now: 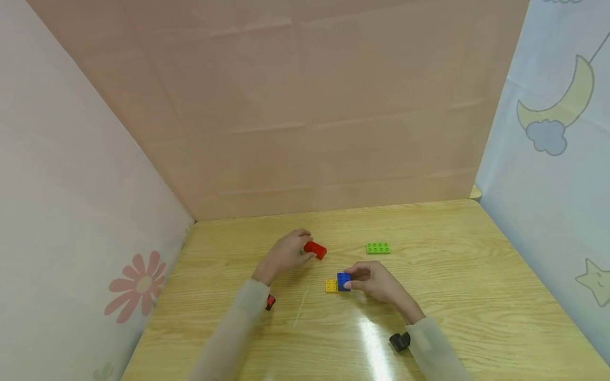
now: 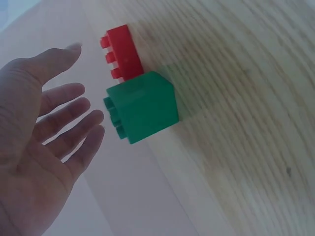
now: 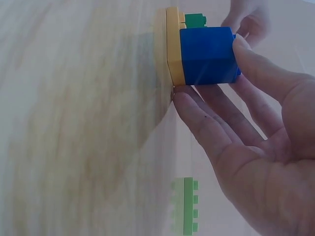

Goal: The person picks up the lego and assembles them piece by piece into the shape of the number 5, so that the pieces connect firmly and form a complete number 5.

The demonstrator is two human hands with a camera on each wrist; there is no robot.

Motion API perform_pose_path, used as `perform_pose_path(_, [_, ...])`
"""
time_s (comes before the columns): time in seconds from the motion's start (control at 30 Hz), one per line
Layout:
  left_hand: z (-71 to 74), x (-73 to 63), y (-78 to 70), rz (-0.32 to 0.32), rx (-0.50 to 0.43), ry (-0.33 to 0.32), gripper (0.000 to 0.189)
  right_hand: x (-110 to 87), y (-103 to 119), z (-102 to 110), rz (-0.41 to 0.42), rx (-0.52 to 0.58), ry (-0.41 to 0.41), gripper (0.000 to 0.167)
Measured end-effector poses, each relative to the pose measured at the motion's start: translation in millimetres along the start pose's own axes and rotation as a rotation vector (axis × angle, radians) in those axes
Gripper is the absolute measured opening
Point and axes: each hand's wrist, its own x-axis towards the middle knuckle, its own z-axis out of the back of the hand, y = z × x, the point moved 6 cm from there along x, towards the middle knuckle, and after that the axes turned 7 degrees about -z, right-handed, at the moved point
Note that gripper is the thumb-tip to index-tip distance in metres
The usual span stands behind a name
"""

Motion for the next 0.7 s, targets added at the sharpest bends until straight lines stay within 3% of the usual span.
perform_pose_path(0.27, [-10.4, 9.1, 10.2, 0.062, -0.053, 0.06, 0.049, -1.4, 0, -1, 0.008, -0.005, -0.012, 0.033])
perform_pose_path(0.7, [-22.7, 19.7, 15.1, 0.092, -0.133, 0.119, 0.047, -2.8, 1, -2, 0.025, -0.013, -0.003, 0.034])
